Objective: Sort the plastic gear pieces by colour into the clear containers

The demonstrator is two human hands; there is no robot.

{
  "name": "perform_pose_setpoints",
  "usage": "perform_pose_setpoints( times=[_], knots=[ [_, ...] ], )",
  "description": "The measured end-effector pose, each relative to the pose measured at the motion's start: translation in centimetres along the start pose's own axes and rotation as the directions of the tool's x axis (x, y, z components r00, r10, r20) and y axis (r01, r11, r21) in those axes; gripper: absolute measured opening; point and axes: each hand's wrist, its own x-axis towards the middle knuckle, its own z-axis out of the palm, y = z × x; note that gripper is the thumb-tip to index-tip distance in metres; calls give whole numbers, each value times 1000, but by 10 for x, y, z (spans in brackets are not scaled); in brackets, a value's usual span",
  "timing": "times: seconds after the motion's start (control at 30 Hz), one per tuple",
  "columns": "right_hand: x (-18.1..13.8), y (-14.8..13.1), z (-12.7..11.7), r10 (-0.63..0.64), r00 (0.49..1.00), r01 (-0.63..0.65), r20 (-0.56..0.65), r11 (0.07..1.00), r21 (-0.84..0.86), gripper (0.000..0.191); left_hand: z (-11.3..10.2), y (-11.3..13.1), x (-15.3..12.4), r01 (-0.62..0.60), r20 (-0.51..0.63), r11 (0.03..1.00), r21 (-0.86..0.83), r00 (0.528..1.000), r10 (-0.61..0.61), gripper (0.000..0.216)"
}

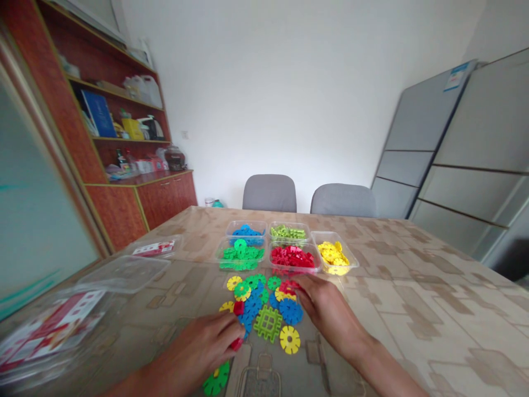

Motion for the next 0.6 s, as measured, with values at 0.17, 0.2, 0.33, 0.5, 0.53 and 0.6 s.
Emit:
perform_pose_setpoints(
  times=[0.17, 0.2, 0.33, 0.5, 0.53, 0.6],
  knots=[
    [31, 40, -14, 49, 993, -73, -103, 967, -246, 24, 1, -1, -1, 39, 20, 989, -145, 999, -36, 12],
    [35, 48, -14, 66, 990, -96, -121, 960, -261, 23, -1, -1, -2, 38, 9, 980, -193, 999, -37, 12],
    [39, 65, -9, 119, 979, -158, -166, 957, -245, 24, -13, -3, -2, 70, -42, 918, -390, 995, -93, 16],
    [31, 75, -2, 123, 972, -164, -201, 967, -198, 24, -28, -7, 8, 142, -78, 780, -609, 968, -238, 17],
    [30, 77, -1, 122, 972, -161, -202, 968, -192, 23, -30, -9, 12, 132, -94, 751, -647, 964, -250, 16],
    [30, 80, 1, 112, 974, -149, -195, 971, -185, 22, -33, -14, 23, 89, -136, 704, -705, 957, -257, 15]
  ],
)
